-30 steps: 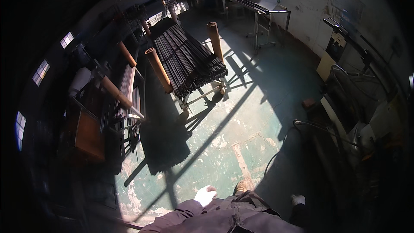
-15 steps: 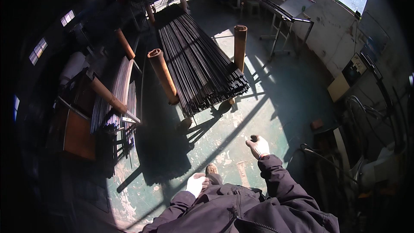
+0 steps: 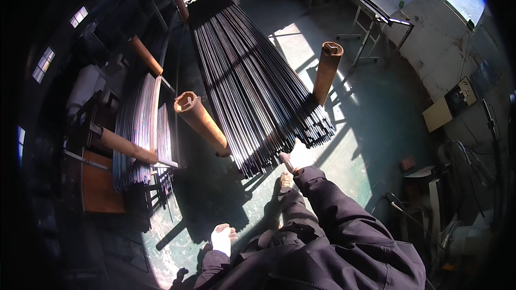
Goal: The person repeatedly picks up straight metal rods, feeds them into a bending machine, and removes the bent rods. The bent rods are placed onto a nearby rack. The person wears gloves and uses both hands to handle the rods and operate the machine.
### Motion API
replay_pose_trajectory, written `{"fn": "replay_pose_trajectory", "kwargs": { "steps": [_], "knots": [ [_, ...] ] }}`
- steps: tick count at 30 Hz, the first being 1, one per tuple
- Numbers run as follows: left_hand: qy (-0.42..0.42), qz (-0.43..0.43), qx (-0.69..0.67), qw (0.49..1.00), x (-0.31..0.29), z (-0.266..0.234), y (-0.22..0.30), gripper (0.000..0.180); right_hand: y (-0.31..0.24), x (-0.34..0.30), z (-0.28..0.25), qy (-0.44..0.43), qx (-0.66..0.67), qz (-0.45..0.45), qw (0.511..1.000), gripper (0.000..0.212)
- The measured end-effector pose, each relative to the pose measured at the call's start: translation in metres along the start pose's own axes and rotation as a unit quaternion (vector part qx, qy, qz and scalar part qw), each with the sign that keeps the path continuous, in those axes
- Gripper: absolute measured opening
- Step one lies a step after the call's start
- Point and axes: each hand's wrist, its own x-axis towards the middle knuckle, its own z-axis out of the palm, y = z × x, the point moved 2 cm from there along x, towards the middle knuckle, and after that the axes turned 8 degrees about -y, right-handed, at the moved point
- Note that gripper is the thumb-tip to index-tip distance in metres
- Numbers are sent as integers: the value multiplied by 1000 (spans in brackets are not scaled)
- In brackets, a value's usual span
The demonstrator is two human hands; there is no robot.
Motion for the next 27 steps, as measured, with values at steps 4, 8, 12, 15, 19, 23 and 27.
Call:
{"fn": "replay_pose_trajectory", "kwargs": {
  "steps": [4,8,12,15,19,23,27],
  "knots": [
    [-175,7,123,977,41,-9,-33,27,-41,88,3,25,-22,47,998,107],
    [-94,53,383,917,55,25,24,27,-67,151,8,2,-132,91,987,99],
    [-153,-10,-292,944,80,100,109,16,-65,171,28,-23,-106,103,989,78],
    [8,15,-52,999,101,141,152,19,-59,172,49,-57,-12,69,996,42],
    [-34,-11,114,993,122,173,180,28,-55,174,52,-117,33,17,992,30],
    [-60,-24,126,990,144,165,181,30,-49,185,22,-202,77,66,974,59],
    [-52,-48,53,996,178,133,170,26,-48,191,-8,-205,40,48,977,60]
  ]
}}
